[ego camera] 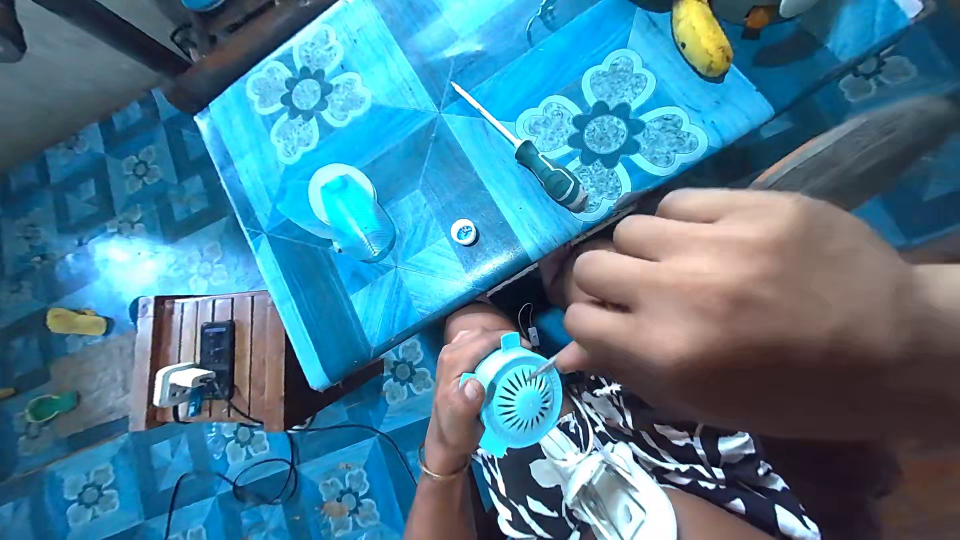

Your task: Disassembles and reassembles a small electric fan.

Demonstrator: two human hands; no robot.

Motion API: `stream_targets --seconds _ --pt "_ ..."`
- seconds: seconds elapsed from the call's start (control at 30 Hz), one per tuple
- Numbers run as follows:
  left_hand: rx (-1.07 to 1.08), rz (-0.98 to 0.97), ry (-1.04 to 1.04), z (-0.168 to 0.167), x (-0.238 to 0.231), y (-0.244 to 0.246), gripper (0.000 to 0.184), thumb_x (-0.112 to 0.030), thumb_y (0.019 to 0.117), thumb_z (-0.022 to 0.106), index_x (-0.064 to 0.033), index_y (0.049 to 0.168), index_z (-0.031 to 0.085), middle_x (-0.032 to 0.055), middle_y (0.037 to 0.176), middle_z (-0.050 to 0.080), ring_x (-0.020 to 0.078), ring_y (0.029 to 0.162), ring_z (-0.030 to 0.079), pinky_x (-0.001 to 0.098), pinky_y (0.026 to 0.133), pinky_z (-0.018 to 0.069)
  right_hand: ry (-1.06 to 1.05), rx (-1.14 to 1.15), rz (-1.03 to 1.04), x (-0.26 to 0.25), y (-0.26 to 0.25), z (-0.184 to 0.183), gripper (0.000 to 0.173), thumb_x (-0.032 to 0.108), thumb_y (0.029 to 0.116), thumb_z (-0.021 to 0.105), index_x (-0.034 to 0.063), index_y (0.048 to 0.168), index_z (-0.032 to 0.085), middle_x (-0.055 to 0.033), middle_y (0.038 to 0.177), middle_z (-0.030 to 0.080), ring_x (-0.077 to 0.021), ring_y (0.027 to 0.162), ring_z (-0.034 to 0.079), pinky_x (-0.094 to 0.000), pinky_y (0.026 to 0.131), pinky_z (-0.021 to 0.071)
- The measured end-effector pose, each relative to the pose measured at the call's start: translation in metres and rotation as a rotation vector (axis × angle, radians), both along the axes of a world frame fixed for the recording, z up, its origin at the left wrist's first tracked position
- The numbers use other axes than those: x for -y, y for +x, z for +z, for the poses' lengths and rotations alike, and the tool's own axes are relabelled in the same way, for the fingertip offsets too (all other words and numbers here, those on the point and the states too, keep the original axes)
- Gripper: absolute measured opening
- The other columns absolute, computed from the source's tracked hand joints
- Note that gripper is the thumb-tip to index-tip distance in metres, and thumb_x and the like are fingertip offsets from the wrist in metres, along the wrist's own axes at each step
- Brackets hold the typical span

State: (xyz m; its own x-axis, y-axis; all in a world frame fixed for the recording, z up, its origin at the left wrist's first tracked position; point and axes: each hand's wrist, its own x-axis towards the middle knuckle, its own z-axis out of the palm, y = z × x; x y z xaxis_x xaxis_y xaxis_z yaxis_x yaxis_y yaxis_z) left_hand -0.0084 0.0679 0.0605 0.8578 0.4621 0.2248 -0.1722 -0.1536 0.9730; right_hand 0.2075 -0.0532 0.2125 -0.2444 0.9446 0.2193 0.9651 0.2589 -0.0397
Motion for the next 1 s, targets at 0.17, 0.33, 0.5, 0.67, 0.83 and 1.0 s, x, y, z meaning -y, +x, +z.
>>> stream_targets --seconds 0.17,0.33,0.5,0.67,0.83,1.0 --pt "-0.079 0.041 0.151 0.008 0.005 -0.001 0.1 -0.083 0.0917 0.009 -0.0104 0.104 0.076 0.0014 0.097 0.075 0.0074 0.098 0.066 0.0316 0.095 0.05 -0.047 -0.072 -0.044 0.011 -0.001 -0.029 0.038 0.034 0.1021 0.047 0.0144 0.075 0.065 0.0012 0.058 0.049 -0.0173 0.051 0.048 -0.0321 0.048 0.0315" --pt "-0.105 0.002 0.267 0.024 0.007 0.004 0.099 -0.083 0.092 0.011 -0.0088 0.104 0.076 0.0032 0.093 0.075 0.01 0.092 0.066 0.0357 0.092 0.0483 -0.016 -0.107 -0.031 0.017 0.004 -0.037 0.039 0.034 0.1034 0.048 0.0163 0.072 0.063 0.0036 0.057 0.045 -0.0146 0.052 0.045 -0.0314 0.051 0.0307" --pt "-0.118 -0.011 0.34 0.031 0.01 0.01 0.086 -0.073 0.0985 0.016 -0.0105 0.104 0.075 0.0016 0.092 0.074 0.0099 0.088 0.064 0.0344 0.09 0.0457 -0.047 -0.075 0.031 0.022 0.011 -0.027 0.035 0.025 0.1039 0.045 0.0151 0.074 0.06 0.0028 0.056 0.044 -0.0149 0.051 0.043 -0.0311 0.049 0.0291" --pt "-0.155 -0.029 0.359 0.035 0.013 0.012 0.079 -0.066 0.1011 0.019 -0.0108 0.104 0.075 0.0003 0.09 0.074 0.0093 0.087 0.062 0.0331 0.089 0.044 -0.047 0.004 0.11 0.022 0.012 -0.015 0.032 0.012 0.1025 0.044 0.0099 0.075 0.059 -0.0001 0.056 0.043 -0.0167 0.047 0.041 -0.0318 0.045 0.027" --pt "-0.184 -0.057 0.439 0.035 0.016 0.017 0.074 -0.06 0.1022 0.019 -0.012 0.101 0.075 -0.0001 0.085 0.073 0.0113 0.083 0.061 0.0354 0.088 0.0423 0.002 0.13 0.158 0.026 0.005 -0.008 0.032 0.0 0.0993 0.042 0.0067 0.071 0.055 -0.003 0.057 0.046 -0.018 0.047 0.043 -0.0325 0.044 0.0272" --pt "-0.225 -0.035 0.453 0.024 0.015 0.024 0.084 -0.064 0.1015 0.011 -0.012 0.099 0.076 0.0011 0.082 0.073 0.0123 0.078 0.063 0.0371 0.084 0.045 -0.017 0.186 0.159 0.027 0.008 -0.014 0.03 0.0 0.0982 0.041 0.0058 0.073 0.056 -0.0034 0.057 0.045 -0.0187 0.047 0.044 -0.0331 0.045 0.0283"
